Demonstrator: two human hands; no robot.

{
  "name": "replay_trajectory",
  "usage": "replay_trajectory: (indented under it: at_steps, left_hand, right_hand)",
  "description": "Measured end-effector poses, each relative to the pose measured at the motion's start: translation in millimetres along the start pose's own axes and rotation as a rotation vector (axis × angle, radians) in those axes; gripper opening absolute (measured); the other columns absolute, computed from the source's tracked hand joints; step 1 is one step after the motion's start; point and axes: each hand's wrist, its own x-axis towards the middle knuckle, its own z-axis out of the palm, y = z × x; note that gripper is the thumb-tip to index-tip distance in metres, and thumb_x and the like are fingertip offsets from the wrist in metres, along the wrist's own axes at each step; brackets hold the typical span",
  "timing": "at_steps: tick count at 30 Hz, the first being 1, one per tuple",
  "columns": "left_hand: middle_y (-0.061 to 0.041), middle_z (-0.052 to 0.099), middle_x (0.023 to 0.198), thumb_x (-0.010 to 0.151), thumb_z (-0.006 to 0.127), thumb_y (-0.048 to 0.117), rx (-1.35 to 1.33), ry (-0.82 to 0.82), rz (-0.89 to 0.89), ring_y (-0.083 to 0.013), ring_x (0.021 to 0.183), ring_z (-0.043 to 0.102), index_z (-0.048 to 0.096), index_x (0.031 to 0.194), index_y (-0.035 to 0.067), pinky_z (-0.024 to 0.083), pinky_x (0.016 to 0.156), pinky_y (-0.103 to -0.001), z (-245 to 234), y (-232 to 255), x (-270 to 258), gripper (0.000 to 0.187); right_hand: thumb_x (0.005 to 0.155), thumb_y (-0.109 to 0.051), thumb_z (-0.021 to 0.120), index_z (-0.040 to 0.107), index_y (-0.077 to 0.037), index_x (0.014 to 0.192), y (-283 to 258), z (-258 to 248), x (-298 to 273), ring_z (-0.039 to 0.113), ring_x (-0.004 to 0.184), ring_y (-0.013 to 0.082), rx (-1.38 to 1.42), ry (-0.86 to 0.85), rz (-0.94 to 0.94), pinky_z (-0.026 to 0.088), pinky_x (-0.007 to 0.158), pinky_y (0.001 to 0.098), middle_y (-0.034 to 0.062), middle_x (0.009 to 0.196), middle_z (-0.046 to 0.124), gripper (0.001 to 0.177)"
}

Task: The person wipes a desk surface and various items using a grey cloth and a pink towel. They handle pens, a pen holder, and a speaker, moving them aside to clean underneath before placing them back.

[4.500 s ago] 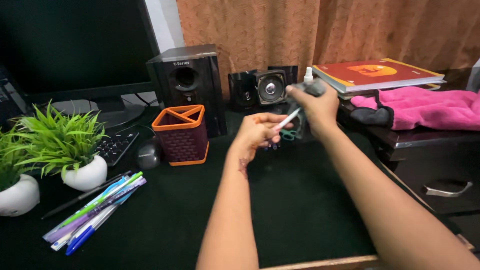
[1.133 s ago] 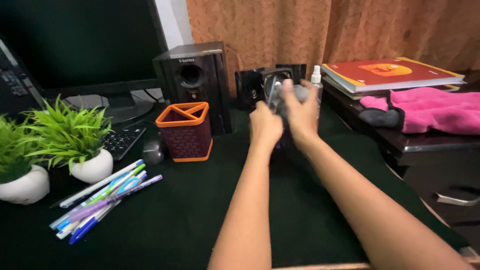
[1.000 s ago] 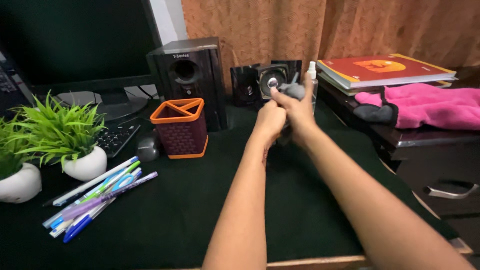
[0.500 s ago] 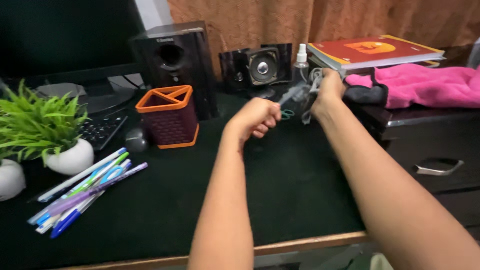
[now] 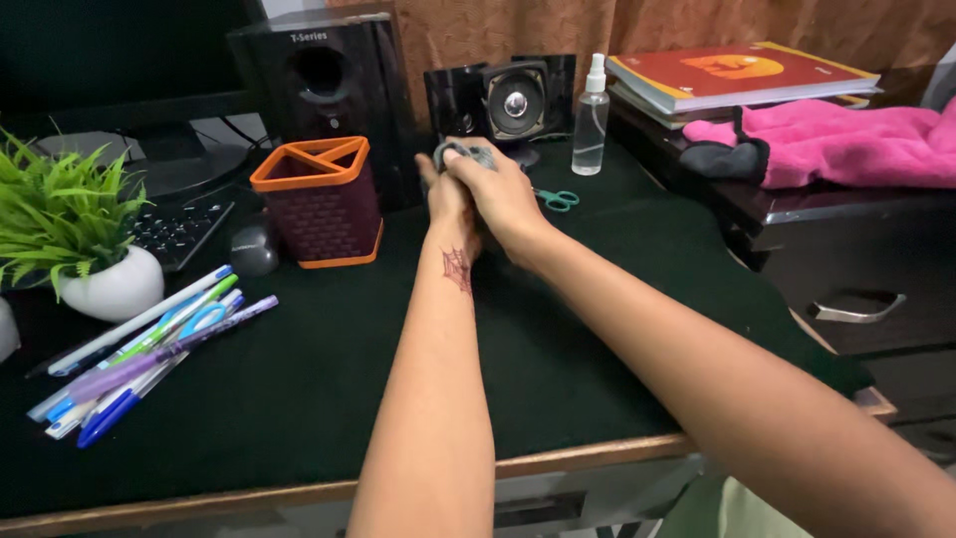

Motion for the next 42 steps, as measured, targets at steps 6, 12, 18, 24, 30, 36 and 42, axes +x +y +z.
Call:
replay_trajectory:
  at_steps: [6,12,18,24,30,36,42]
  left_hand:
    - [-0.015,0.062,0.137,0.101,0.042,0.011,-0.458,-0.261,0.019,-0.0316,0.118,0.064,0.045,0.156,0.018,0.051,0.103,-0.049,-19,31,-5,0.056]
    - [-0.02,0.061,0.144,0.096,0.036,-0.002,-0.449,-0.392,0.004,-0.0372,0.126,0.063,0.045,0.152,0.008,0.051,0.107,-0.055,-19,38,-8,0.058]
    - [-0.018,0.064,0.127,0.106,0.051,0.027,-0.426,-0.598,-0.211,-0.0321,0.109,0.067,0.05,0.139,0.001,0.054,0.098,-0.046,23,12,-23,0.043]
    - [-0.012,0.064,0.128,0.1,0.069,0.0,0.146,-0.917,-0.141,-0.0209,0.112,0.064,0.052,0.142,-0.002,0.051,0.096,-0.035,39,6,-67,0.046]
    - [-0.012,0.069,0.126,0.078,0.071,-0.013,0.263,-0.882,-0.201,-0.0198,0.113,0.069,0.057,0.136,-0.004,0.056,0.1,-0.028,50,26,-88,0.06]
    - [-0.016,0.074,0.088,0.063,0.087,-0.01,0.459,-0.257,0.057,-0.0252,0.074,0.076,0.069,0.097,-0.012,0.067,0.068,-0.037,60,36,-102,0.039]
    - [-0.01,0.07,0.082,0.06,0.094,-0.007,0.323,0.174,0.481,-0.0146,0.068,0.068,0.062,0.09,-0.002,0.059,0.06,-0.028,57,32,-94,0.044]
  right_hand:
    - [0.075,-0.014,0.069,0.079,-0.006,0.107,-10,1,-11,0.068,0.097,0.0143,-0.038,-0.069,-0.113,0.049,0.089,0.028,0.0057,0.105,0.077,0.034]
    - [0.079,-0.012,0.065,0.079,-0.003,0.106,-23,-18,-2,0.071,0.085,0.0183,0.213,0.172,-0.156,0.056,0.08,0.0342,0.009,0.095,0.079,0.032]
    - [0.097,-0.03,0.073,0.068,-0.008,0.135,1,-27,16,0.048,0.134,0.0328,-0.328,0.318,-0.602,0.04,0.109,0.0435,0.0261,0.149,0.052,0.044]
    - [0.085,-0.04,0.077,0.074,-0.005,0.114,18,-80,44,0.067,0.11,0.0313,-0.354,0.572,-0.295,0.052,0.097,0.04,0.0251,0.119,0.069,0.045]
    - [0.079,-0.05,0.081,0.079,-0.004,0.088,10,-103,48,0.078,0.082,0.032,-0.393,0.687,-0.148,0.057,0.08,0.0429,0.0184,0.083,0.077,0.047]
    - [0.079,-0.056,0.079,0.081,-0.011,0.094,-11,-88,38,0.071,0.092,0.0412,-0.605,0.818,0.04,0.054,0.081,0.0502,0.0222,0.092,0.074,0.048]
    - [0.077,-0.052,0.082,0.081,-0.009,0.092,-13,-76,29,0.074,0.085,0.0346,-0.475,0.765,0.04,0.056,0.077,0.0459,0.0193,0.087,0.076,0.046]
